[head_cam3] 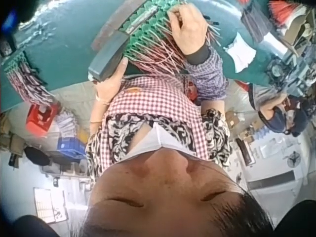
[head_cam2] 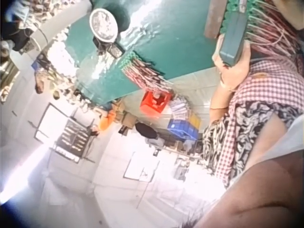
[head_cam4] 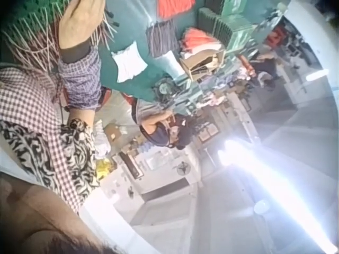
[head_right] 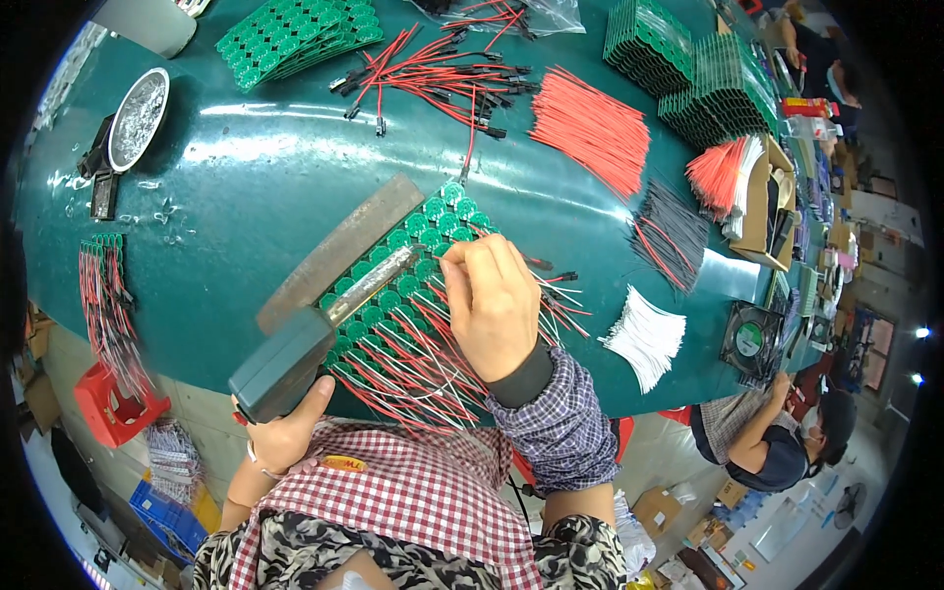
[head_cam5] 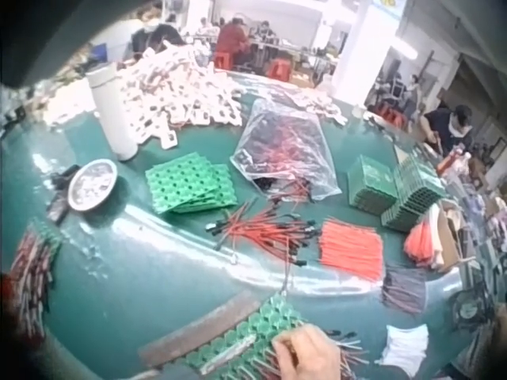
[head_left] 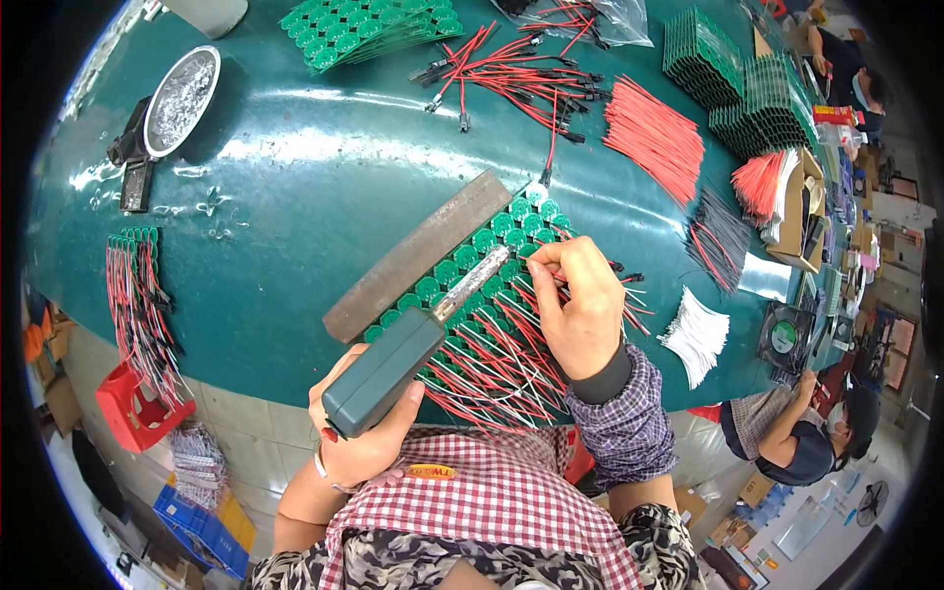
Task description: The person solders red and black wires to circular LED circuit boards using a soldering iron and solder.
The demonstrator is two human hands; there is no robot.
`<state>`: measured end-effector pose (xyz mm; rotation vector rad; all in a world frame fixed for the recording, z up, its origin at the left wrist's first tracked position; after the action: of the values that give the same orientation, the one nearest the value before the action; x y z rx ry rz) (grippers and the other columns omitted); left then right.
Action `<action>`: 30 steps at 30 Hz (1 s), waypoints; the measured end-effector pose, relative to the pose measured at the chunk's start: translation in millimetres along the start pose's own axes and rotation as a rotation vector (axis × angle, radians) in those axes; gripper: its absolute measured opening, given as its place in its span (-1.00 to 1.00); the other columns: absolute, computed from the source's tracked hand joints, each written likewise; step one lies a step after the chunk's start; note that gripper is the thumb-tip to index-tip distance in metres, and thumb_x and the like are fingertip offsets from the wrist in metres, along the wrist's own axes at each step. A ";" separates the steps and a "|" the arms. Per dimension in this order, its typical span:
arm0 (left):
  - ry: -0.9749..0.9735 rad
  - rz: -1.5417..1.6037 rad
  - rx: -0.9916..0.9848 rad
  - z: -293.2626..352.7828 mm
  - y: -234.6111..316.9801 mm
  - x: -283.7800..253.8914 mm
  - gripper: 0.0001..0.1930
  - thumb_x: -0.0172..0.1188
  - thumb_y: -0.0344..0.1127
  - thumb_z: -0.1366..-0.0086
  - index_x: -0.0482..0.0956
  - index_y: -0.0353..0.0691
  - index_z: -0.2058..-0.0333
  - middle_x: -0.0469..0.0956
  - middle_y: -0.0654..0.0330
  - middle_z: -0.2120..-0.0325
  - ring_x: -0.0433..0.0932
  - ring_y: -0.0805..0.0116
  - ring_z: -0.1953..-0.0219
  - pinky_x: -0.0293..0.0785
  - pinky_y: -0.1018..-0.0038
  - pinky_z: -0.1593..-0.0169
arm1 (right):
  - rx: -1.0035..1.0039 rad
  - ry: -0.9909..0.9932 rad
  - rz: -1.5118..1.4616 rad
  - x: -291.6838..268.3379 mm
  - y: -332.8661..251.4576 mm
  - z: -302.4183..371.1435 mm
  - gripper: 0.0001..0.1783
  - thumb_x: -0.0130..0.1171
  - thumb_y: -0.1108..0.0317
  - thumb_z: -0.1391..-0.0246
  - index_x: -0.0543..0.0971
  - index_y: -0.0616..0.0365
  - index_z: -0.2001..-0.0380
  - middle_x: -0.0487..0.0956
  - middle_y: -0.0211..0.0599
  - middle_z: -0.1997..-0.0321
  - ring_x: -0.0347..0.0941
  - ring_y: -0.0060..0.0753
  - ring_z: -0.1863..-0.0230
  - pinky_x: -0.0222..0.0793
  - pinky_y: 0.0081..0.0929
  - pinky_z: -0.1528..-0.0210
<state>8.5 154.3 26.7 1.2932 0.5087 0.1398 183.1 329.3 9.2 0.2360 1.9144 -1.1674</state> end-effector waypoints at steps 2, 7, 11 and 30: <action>-0.013 -0.001 0.018 0.4 0.8 1.3 -0.77 0.38 -0.54 -0.07 0.65 -0.40 0.25 0.62 0.05 0.37 0.60 0.24 0.40 0.51 0.44 0.32 | 0.014 0.004 0.002 0.4 0.7 0.9 -0.80 0.28 0.65 0.05 0.49 0.25 0.36 0.50 -0.14 0.38 0.49 -0.04 0.34 0.40 -0.20 0.31; -0.011 -0.014 0.031 0.7 -0.2 3.9 -0.80 0.38 -0.56 -0.05 0.65 -0.40 0.30 0.61 0.05 0.40 0.60 0.23 0.41 0.50 0.42 0.33 | -0.004 0.012 0.004 3.0 1.7 1.2 -0.80 0.28 0.65 0.06 0.49 0.25 0.36 0.49 -0.13 0.38 0.48 -0.03 0.34 0.39 -0.19 0.30; -0.027 0.013 -0.053 1.3 -1.4 6.0 -0.81 0.38 -0.57 -0.04 0.64 -0.41 0.32 0.61 0.04 0.43 0.60 0.21 0.42 0.50 0.40 0.34 | -0.016 0.011 0.022 4.2 3.4 2.0 -0.80 0.28 0.64 0.07 0.49 0.25 0.36 0.48 -0.13 0.37 0.47 -0.03 0.33 0.39 -0.19 0.29; 0.023 -0.058 0.060 6.9 -2.5 0.9 -0.78 0.38 -0.54 -0.05 0.67 -0.39 0.26 0.60 0.05 0.41 0.58 0.24 0.46 0.50 0.43 0.36 | -0.012 -0.004 0.036 4.0 1.8 0.2 -0.81 0.25 0.62 0.04 0.47 0.25 0.36 0.46 -0.13 0.37 0.44 -0.03 0.35 0.37 -0.18 0.29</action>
<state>11.8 147.8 25.4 1.3355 0.5732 0.0914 181.8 329.1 5.0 0.2596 1.9055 -1.1315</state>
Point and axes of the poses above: each hand's wrist, its own z-axis away from the middle knuckle, its own x-axis out of the palm, y = z × x, the point moved 3 cm from there along -z, towards the middle knuckle
